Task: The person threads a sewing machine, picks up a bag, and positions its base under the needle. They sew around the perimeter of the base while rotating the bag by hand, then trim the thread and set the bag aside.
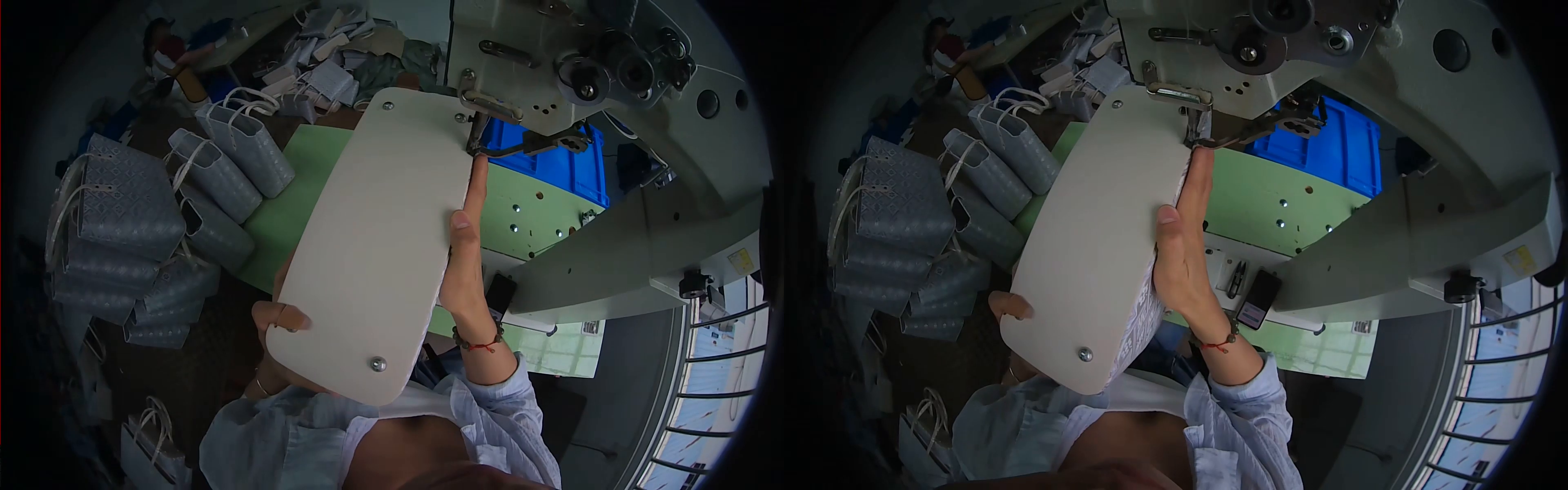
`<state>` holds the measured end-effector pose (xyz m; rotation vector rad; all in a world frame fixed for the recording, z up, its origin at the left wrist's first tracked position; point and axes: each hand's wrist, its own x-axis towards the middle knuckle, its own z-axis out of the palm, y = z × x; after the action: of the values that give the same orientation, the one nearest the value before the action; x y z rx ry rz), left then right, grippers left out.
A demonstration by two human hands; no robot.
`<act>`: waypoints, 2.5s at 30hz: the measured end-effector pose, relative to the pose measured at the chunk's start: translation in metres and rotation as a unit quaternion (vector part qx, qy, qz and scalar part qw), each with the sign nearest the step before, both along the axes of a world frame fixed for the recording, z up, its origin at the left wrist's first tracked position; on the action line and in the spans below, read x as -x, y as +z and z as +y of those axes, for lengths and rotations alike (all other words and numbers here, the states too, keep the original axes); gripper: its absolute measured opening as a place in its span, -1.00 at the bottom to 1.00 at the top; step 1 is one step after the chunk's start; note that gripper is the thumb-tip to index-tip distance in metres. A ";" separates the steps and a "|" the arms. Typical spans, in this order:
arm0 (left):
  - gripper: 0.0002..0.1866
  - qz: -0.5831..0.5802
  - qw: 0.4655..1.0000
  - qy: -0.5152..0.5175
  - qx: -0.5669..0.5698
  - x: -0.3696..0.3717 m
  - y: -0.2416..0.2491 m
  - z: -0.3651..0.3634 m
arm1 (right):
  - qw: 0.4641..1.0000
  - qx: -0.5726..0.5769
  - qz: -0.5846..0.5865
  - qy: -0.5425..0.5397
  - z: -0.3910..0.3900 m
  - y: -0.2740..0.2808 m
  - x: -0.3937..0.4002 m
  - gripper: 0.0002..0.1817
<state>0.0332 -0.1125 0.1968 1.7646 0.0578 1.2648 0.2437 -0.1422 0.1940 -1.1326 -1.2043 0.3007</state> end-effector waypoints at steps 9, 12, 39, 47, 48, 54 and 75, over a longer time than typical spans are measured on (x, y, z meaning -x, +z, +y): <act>-0.16 0.007 1.000 -0.007 -0.007 -0.002 -0.031 0.027 | 1.000 0.008 0.002 0.005 -0.001 0.002 -0.001 -0.15; -0.16 0.047 0.997 0.030 -0.054 -0.005 -0.028 0.032 | 1.000 0.009 0.003 0.006 -0.002 0.002 -0.001 -0.15; -0.04 0.029 0.995 -0.001 -0.099 -0.040 -0.020 0.081 | 0.999 0.033 0.002 0.011 -0.008 0.007 -0.001 -0.13; -0.05 0.024 0.995 -0.005 -0.092 -0.054 -0.013 0.087 | 0.999 0.020 0.036 0.034 -0.007 0.008 -0.001 -0.08; -0.05 0.024 0.995 -0.006 -0.094 -0.055 -0.012 0.088 | 1.000 0.007 0.004 0.027 -0.007 0.008 -0.003 -0.11; -0.05 0.038 0.994 -0.002 -0.100 -0.063 -0.012 0.097 | 0.996 0.023 0.049 0.071 -0.008 0.006 -0.002 0.07; -0.07 0.025 0.998 -0.040 -0.036 -0.091 -0.015 0.128 | 0.983 -0.023 0.162 -0.079 0.037 0.003 0.006 0.24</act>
<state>0.1238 0.0152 0.1820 1.8410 -0.0301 1.1783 0.2373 -0.1052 0.1973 -1.0834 -0.8261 0.3202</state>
